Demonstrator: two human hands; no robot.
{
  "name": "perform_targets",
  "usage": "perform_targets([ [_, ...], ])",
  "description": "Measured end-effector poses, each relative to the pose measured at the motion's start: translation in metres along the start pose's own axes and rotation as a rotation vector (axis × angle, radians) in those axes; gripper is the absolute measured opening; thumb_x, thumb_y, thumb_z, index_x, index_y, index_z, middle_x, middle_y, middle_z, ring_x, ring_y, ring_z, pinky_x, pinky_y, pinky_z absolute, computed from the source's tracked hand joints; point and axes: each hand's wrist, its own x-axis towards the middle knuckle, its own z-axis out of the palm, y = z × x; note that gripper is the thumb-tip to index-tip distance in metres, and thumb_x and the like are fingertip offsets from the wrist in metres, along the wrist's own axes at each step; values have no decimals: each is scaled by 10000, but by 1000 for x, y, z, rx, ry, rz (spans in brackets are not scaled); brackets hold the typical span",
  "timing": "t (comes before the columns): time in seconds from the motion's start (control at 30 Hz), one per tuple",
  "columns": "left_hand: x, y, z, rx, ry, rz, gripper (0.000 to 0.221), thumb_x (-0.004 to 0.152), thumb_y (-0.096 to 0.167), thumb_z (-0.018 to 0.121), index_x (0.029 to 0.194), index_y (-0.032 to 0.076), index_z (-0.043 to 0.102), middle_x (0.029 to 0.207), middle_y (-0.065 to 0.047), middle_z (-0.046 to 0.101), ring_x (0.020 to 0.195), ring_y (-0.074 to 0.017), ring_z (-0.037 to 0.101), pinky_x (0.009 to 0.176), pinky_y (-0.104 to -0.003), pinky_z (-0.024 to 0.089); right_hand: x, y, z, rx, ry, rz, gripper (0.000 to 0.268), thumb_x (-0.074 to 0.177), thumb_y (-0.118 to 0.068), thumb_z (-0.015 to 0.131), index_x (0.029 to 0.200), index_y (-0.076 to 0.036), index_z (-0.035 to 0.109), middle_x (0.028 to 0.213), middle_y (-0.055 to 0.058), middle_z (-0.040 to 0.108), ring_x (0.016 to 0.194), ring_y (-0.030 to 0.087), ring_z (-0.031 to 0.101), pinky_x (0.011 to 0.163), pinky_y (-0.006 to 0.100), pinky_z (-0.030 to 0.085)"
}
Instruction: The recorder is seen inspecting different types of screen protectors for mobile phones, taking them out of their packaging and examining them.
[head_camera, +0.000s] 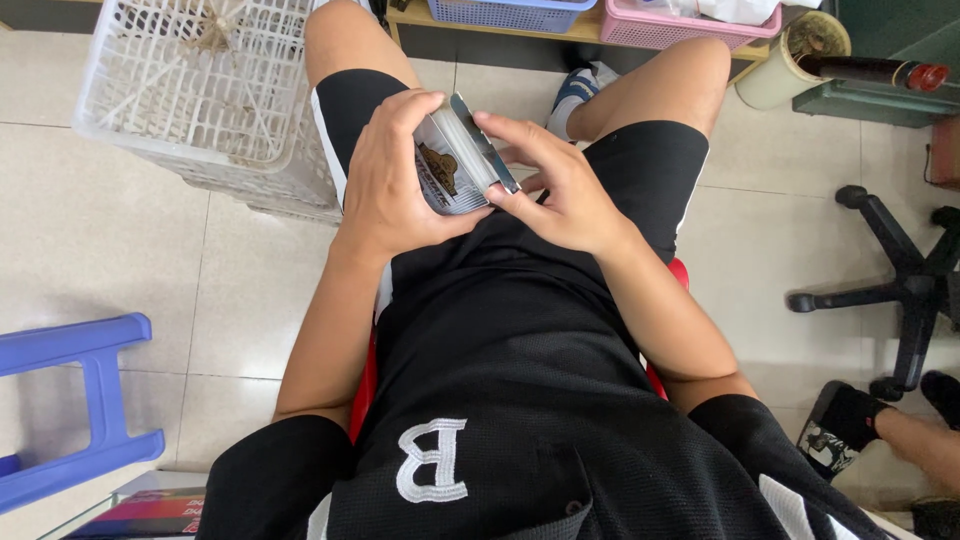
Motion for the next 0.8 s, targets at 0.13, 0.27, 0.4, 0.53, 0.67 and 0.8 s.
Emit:
perform_targets([
  [0.13,-4,0,8,-137,9,-53,1050,717,283,1035,1472,44,347,1386,-190,501,1281,-369,569,1093,-454,504,1,-2,-10,-112,-63,-294,621,1030,-44,693,1593,-102,439,1535,177,521,1335,350,622,998,371,603],
  [0.27,-13,8,16,-268,8,-91,1001,709,267,1024,1439,61,370,1356,-176,471,1245,-338,567,1050,-431,515,-12,1,-7,-210,-67,-261,593,989,-63,695,1543,-104,490,1454,133,603,1198,275,688,961,372,599],
  [0.4,-17,15,24,-213,23,-104,910,696,275,1026,1375,91,449,1343,-160,484,1246,-336,570,1035,-421,529,-28,20,7,-78,-3,-78,543,985,-8,663,1500,-55,501,1458,144,619,1167,227,704,828,305,606],
  [0.53,-27,14,33,-187,3,-94,890,687,295,1029,1359,88,482,1347,-163,493,1245,-353,561,1036,-431,531,-36,38,16,141,66,-76,517,1037,40,671,1515,-56,498,1487,154,576,1265,246,647,939,321,639],
  [0.67,-31,9,46,-153,27,-15,846,716,332,1014,1348,98,503,1446,-174,482,1315,-378,534,1103,-500,487,-36,32,5,21,32,-68,563,1015,38,688,1522,-65,466,1460,127,569,1279,227,642,888,289,619],
  [0.8,-33,7,53,-154,17,28,763,724,375,997,1296,108,568,1482,-183,468,1329,-389,523,1122,-528,462,-39,24,-9,-66,-72,-117,645,995,9,647,1586,-55,396,1509,187,514,1354,291,585,939,321,605],
])
